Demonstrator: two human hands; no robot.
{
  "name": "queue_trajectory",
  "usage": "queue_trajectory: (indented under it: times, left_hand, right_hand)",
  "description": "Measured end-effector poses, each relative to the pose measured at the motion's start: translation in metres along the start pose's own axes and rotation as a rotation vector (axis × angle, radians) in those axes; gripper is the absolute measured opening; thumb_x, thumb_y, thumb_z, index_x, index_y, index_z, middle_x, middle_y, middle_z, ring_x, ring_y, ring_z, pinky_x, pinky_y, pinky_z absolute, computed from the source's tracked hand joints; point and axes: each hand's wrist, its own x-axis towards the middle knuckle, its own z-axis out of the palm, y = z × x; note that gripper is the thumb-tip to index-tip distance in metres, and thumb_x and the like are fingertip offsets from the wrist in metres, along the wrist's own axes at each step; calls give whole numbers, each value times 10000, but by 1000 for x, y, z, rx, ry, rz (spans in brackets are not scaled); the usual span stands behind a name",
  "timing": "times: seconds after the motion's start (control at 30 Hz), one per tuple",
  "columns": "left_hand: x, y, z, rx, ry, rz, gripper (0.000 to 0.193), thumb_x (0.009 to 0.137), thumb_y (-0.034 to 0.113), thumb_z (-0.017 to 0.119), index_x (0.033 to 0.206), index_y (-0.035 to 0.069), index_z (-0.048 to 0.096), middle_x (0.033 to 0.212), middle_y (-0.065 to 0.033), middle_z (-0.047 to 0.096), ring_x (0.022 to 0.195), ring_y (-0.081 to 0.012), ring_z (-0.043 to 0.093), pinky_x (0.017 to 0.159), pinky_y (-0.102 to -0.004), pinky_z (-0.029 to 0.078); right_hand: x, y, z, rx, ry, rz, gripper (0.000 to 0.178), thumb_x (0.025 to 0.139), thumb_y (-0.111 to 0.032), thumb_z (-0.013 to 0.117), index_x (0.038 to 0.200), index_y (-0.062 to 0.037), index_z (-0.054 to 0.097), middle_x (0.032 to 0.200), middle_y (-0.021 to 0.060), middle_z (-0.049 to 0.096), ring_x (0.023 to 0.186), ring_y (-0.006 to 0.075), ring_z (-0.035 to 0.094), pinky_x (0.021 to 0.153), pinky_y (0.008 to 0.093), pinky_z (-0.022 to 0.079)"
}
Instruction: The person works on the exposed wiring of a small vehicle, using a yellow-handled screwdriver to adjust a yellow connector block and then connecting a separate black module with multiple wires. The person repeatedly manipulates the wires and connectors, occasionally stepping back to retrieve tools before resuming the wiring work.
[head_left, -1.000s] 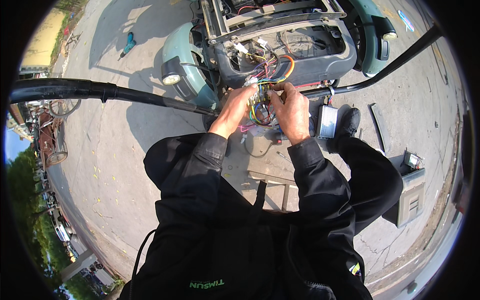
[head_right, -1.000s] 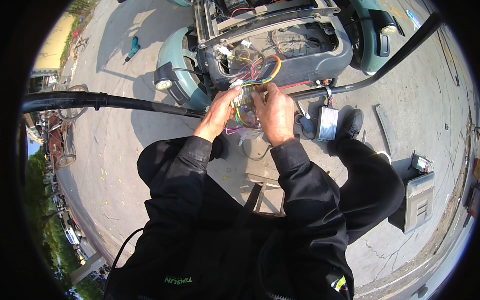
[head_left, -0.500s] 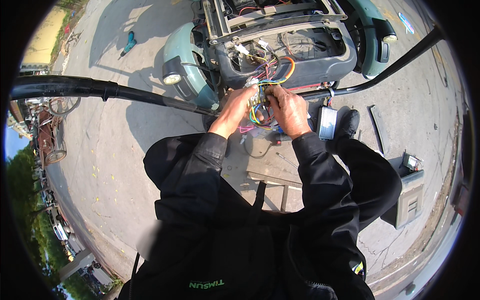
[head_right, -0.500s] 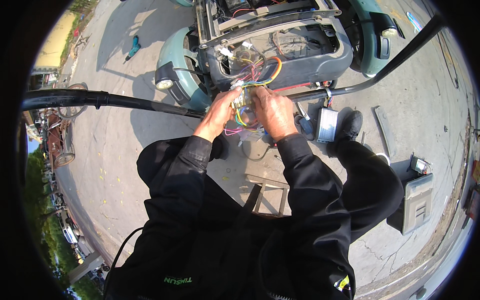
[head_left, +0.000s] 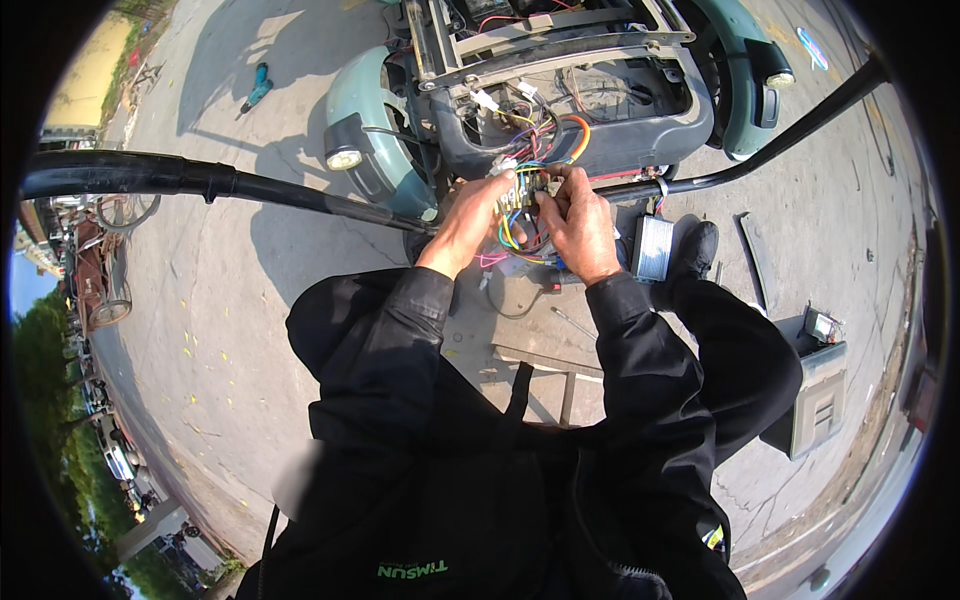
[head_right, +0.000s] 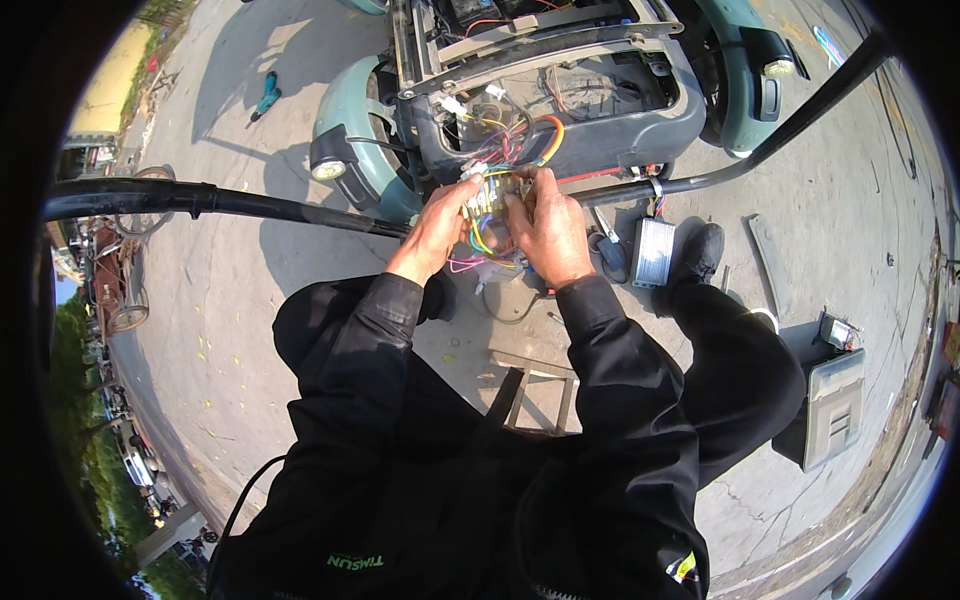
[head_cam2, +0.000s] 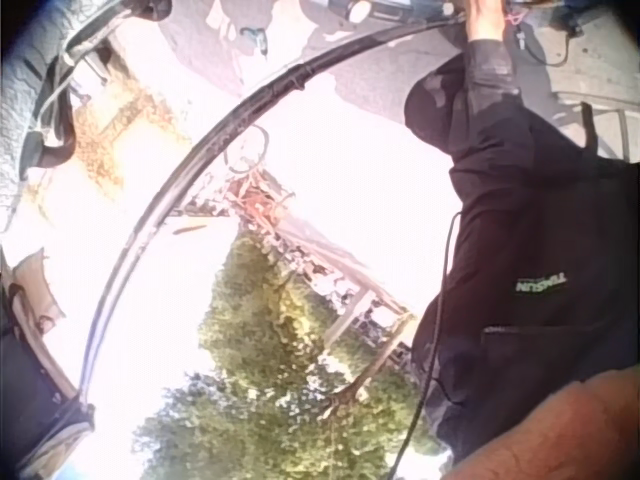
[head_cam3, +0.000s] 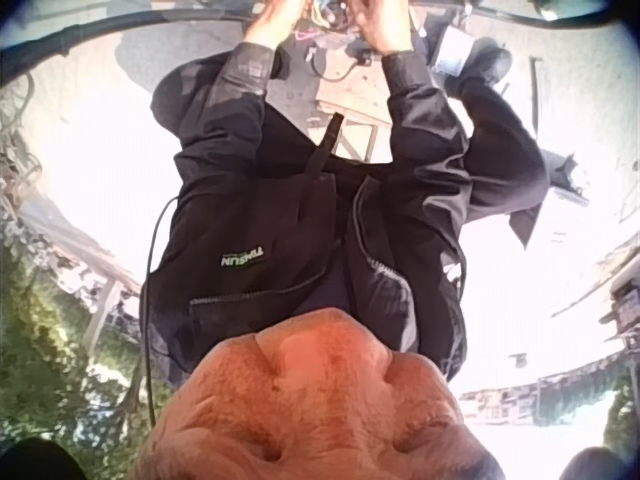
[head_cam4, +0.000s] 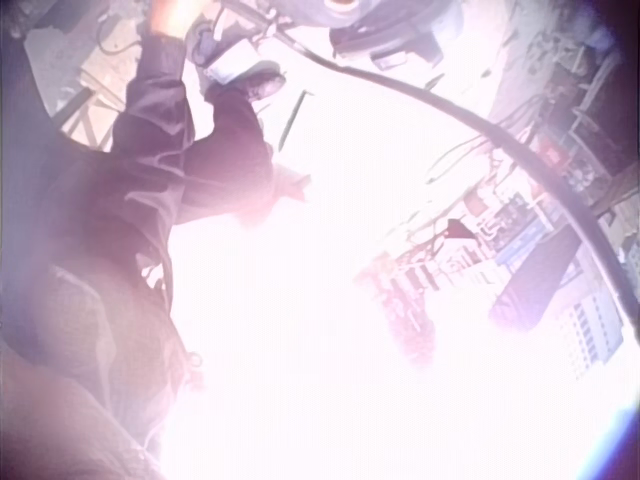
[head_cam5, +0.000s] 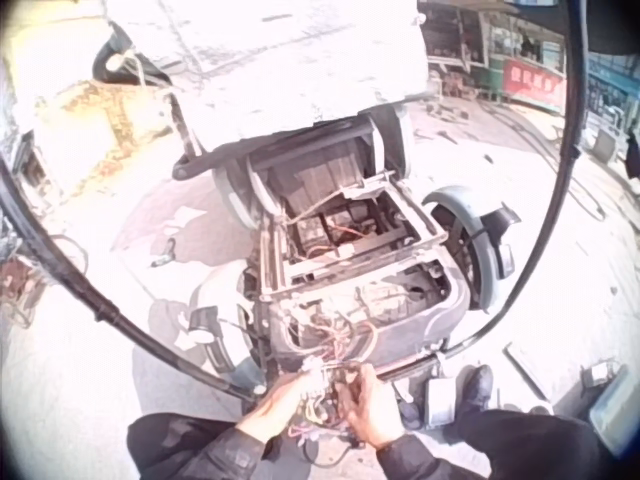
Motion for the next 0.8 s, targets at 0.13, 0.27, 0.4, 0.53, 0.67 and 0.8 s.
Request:
queue_trajectory:
  times: [0.13,0.27,0.4,0.53,0.67,0.8]
  left_hand:
    - [0,-1,-3,9,-45,-5,429,1034,394,507,1153,2,634,949,-62,697,718,-158,695,591,-312,606]
    - [-1,-1,-1,-3,-19,8,431,1030,398,512,1142,1,639,932,-65,700,708,-161,696,584,-310,601]
    - [-2,0,1,-14,-4,-5,435,1028,395,511,1130,-5,649,919,-69,700,661,-164,683,561,-291,574]
    - [-3,1,3,7,31,1,434,1029,373,501,1117,-21,660,898,-70,689,586,-162,655,530,-269,540]
    - [-3,0,3,-22,22,-4,438,1025,374,508,1130,-25,656,902,-70,689,585,-167,657,520,-268,540]
    - [0,0,1,2,12,-13,434,1026,377,510,1138,-19,649,917,-72,695,617,-169,671,524,-276,553]
  right_hand:
    - [1,-4,-2,-180,45,-165,202,890,-185,701,1027,-56,627,737,171,676,687,380,681,612,447,541]
    - [1,-4,-3,31,19,-55,207,888,-191,709,1010,-46,627,746,174,677,682,374,677,602,436,539]
    - [0,-1,-1,-72,38,-71,169,893,-159,691,1009,-50,637,751,169,681,685,371,675,597,438,535]
    - [0,1,0,-126,38,-206,174,887,-176,696,1000,-58,638,781,179,691,703,373,682,602,451,535]
    - [0,-2,-1,5,-27,95,159,883,-172,691,986,-64,635,794,183,694,705,374,681,604,456,535]
    - [-1,-5,-2,-169,36,-172,204,877,-158,702,1045,-57,643,767,176,690,684,355,693,601,436,540]
